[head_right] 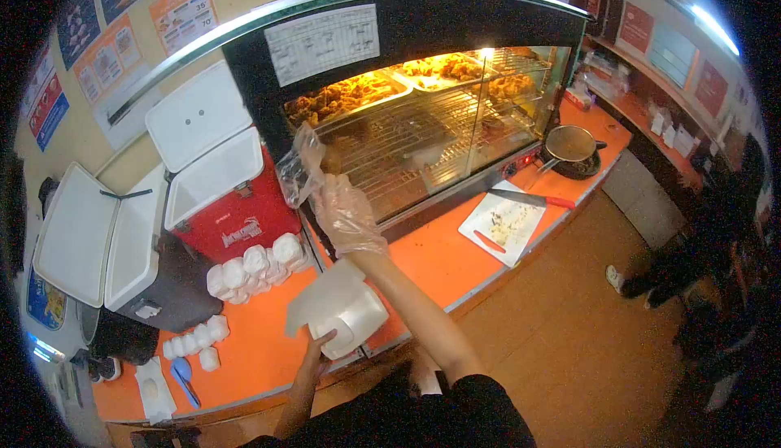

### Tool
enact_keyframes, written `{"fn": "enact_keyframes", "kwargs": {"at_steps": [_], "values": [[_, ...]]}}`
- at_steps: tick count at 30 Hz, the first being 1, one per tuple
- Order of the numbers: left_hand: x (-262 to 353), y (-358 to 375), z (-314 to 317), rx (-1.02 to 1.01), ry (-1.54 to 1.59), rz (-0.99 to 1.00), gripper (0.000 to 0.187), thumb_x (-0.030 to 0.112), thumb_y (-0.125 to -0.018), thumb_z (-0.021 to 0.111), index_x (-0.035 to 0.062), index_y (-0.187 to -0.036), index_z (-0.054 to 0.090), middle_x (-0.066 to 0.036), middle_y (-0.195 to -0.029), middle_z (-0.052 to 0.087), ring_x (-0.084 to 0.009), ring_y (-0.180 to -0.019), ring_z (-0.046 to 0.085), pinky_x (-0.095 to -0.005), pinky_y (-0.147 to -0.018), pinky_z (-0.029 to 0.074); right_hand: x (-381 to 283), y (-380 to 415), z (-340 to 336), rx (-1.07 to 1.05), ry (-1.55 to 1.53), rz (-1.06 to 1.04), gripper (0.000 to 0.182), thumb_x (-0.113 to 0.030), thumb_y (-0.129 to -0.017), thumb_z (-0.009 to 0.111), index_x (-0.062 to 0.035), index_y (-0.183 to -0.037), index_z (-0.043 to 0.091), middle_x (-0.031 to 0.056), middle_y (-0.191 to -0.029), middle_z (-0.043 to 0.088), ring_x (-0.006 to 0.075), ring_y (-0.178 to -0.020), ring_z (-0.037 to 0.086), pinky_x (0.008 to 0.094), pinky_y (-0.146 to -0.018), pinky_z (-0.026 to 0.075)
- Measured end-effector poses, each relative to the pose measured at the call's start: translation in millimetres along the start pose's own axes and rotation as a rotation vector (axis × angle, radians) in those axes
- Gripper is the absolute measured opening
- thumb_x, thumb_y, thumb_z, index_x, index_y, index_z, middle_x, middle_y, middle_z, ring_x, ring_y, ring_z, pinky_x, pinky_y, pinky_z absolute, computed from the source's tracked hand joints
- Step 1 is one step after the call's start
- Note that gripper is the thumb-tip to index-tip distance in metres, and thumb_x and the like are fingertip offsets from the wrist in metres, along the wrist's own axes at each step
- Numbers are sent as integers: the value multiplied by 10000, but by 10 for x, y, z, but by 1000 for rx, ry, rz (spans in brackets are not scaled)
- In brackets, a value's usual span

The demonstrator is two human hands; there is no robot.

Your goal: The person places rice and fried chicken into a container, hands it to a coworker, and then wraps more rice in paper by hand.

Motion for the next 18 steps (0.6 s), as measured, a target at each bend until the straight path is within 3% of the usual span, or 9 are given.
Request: {"fn": "enact_keyframes", "kwargs": {"at_steps": [1, 4, 7, 9, 10, 13, 16, 18], "values": [[51, -30, 126, 39, -83, 47, 786, 92, -819, 717, 80, -1423, 215, -229, -1360, 410, -386, -1171, 536, -543, -926, 538, 72, -5, 71, -35, -50, -17, 248, -225, -900, 536, -19, -1036, 557, 195, -915, 579, 391, -783, 603, 473, -716, 496], [-53, -262, 364, 91, -192, 122, 789, 15, -775, 733, 55, -1377, 224, -177, -1314, 451, -308, -1128, 559, -400, -887, 544, 138, -24, 58, -145, -59, -115, 223, -200, -911, 479, -24, -1022, 560, 222, -942, 603, 428, -844, 600, 513, -747, 486], [-161, -469, 521, 190, -303, 152, 729, 55, -753, 775, 38, -1330, 330, -177, -1299, 459, -298, -1151, 542, -400, -862, 541, 136, -98, 100, -228, 175, -292, 219, -207, -902, 485, -20, -988, 558, 197, -896, 593, 375, -805, 608, 463, -679, 503], [-142, -550, 686, 146, -388, 217, 693, 138, -742, 803, 25, -1293, 397, -190, -1285, 465, -319, -1181, 494, -443, -911, 491, 360, -102, 217, -179, 122, -290, 180, -183, -872, 513, -29, -942, 575, 168, -853, 579, 346, -754, 599, 435, -642, 495], [-155, -551, 747, 128, -430, 248, 681, 179, -737, 817, 19, -1274, 431, -196, -1278, 468, -330, -1196, 471, -465, -936, 465, 432, -99, 179, -131, 165, -332, 154, -178, -863, 527, -45, -926, 574, 140, -834, 563, 306, -730, 592, 403, -618, 494], [-164, -541, 798, 381, -925, 366, 668, 303, -723, 828, 10, -1224, 496, -225, -1257, 474, -368, -1227, 374, -501, -1022, 344, 635, -111, -161, 102, 442, -520, 79, -172, -848, 571, -111, -894, 551, 26, -782, 495, 138, -661, 568, 269, -535, 495], [-306, -711, 746, 380, -929, 337, 747, 383, -703, 828, 9, -1246, 477, -238, -1232, 478, -386, -1215, 327, -494, -1050, 272, 1116, -194, -263, 11, 325, -289, 80, -134, -852, 554, -62, -887, 551, 114, -842, 554, 244, -718, 597, 332, -585, 512], [-383, -743, 730, 394, -888, 361, 741, 367, -697, 833, 9, -1240, 478, -234, -1239, 465, -377, -1218, 323, -485, -1053, 272, 1508, -268, -325, 18, 66, -91, 85, -104, -842, 552, -26, -873, 561, 167, -855, 575, 307, -748, 605, 376, -616, 519]]}}
Point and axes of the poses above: each hand's wrist, its own y-axis away from the middle knuckle, its own z-axis out of the palm, x = y × z, the point moved 6 cm from there along -y, towards the middle knuckle
